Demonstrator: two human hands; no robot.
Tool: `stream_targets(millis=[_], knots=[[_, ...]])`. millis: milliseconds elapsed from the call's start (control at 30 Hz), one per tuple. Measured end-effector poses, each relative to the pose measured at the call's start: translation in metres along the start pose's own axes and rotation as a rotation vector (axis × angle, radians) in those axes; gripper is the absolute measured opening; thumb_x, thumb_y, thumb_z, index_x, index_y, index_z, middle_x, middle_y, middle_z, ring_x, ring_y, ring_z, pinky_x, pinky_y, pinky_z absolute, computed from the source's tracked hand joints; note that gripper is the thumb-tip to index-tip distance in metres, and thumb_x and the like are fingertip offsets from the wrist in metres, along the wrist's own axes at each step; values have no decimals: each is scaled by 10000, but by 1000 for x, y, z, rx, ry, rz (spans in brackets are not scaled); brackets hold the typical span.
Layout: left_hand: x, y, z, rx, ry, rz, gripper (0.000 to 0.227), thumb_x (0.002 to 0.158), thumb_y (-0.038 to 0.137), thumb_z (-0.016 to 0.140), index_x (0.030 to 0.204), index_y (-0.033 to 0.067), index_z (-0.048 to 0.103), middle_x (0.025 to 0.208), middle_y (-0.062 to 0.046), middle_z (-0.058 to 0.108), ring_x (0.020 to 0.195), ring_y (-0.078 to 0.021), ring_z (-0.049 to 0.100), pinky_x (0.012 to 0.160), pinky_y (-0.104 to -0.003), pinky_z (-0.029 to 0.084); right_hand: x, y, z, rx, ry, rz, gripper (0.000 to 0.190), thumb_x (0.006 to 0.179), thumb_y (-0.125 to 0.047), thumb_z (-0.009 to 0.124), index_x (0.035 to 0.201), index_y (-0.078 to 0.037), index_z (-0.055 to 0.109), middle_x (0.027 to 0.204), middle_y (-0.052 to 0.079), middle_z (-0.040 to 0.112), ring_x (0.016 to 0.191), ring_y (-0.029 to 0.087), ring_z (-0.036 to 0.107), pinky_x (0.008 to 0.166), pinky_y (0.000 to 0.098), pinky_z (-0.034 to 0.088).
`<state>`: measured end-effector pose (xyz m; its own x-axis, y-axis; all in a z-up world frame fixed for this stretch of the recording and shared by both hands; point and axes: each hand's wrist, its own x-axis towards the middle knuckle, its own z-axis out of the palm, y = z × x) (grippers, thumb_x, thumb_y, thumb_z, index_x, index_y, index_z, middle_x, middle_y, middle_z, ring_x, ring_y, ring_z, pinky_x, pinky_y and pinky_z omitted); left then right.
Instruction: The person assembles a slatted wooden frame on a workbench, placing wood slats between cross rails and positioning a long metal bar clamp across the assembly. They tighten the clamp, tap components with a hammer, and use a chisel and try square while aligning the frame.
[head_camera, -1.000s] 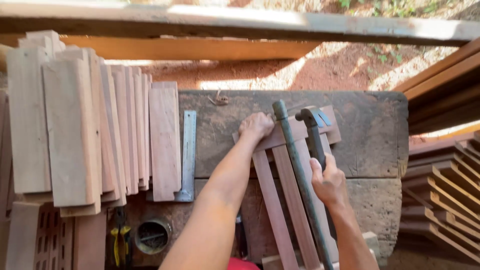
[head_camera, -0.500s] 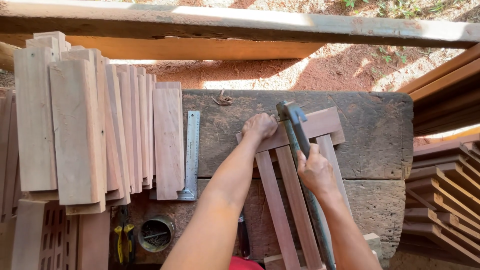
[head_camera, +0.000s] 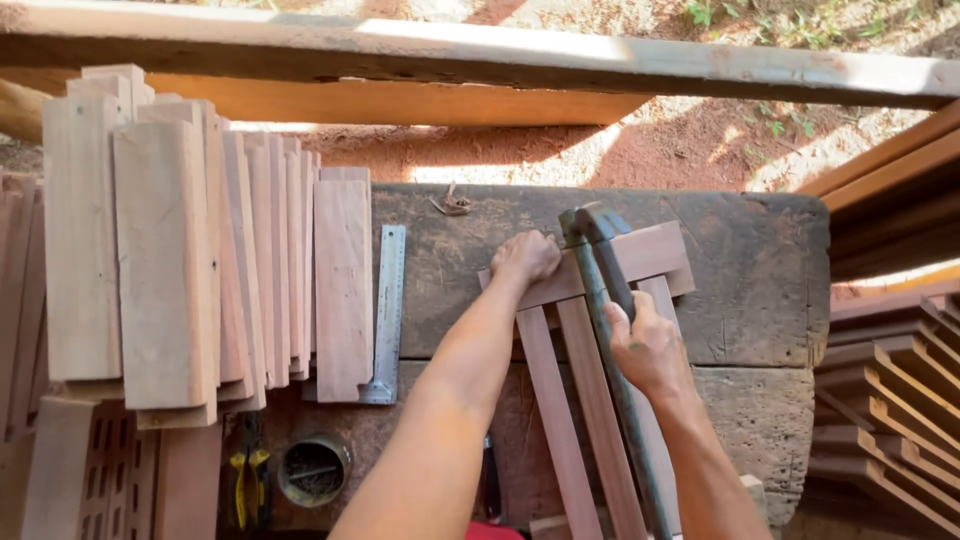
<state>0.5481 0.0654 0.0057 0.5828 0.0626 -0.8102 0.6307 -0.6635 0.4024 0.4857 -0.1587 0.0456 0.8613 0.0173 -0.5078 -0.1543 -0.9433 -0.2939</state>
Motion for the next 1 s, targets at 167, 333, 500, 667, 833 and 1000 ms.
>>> stream_targets(millis=[167, 333, 500, 667, 833, 1000], knots=[[17, 2, 0, -9, 47, -16, 677, 968, 488, 325, 1385, 43, 619, 1427, -204, 612, 1356, -402, 555, 1126, -548, 450, 3, 3, 14, 75, 103, -66, 349, 1018, -458, 543, 1205, -164, 564, 880, 322, 700, 903, 553, 685, 785, 675, 536], [11, 2, 1, -16, 8, -13, 689, 971, 484, 323, 1395, 18, 604, 1439, -211, 602, 1372, -406, 535, 1133, -542, 437, -16, 4, -13, 182, 0, 83, 390, 964, -555, 585, 1170, -227, 628, 921, 268, 742, 995, 492, 689, 828, 618, 548], [10, 3, -1, 11, 29, -10, 692, 975, 491, 324, 1393, 16, 604, 1439, -220, 599, 1376, -395, 534, 1140, -540, 434, -29, 36, -15, 341, 199, 233, 325, 988, -452, 586, 1143, -179, 666, 818, 238, 730, 964, 478, 691, 821, 633, 504], [33, -6, 11, 34, 53, 0, 679, 969, 480, 333, 1367, 16, 628, 1417, -225, 614, 1359, -403, 550, 1116, -548, 453, -7, 28, -22, 296, 240, 176, 372, 1025, -448, 513, 1214, -140, 600, 864, 277, 721, 950, 498, 691, 815, 655, 501], [40, 4, 3, 12, 84, -28, 679, 980, 489, 329, 1398, 31, 607, 1421, -231, 608, 1349, -399, 558, 1105, -552, 462, 37, 47, -23, -4, 25, 143, 497, 1008, -591, 453, 1172, -135, 559, 986, 290, 746, 1010, 491, 713, 880, 603, 544], [45, -8, 18, 5, 63, -33, 668, 989, 481, 326, 1384, 23, 610, 1417, -239, 609, 1355, -418, 548, 1098, -563, 468, -1, 23, -37, 107, 54, 166, 449, 1032, -522, 467, 1242, -141, 578, 1028, 344, 721, 1060, 518, 678, 927, 635, 501]])
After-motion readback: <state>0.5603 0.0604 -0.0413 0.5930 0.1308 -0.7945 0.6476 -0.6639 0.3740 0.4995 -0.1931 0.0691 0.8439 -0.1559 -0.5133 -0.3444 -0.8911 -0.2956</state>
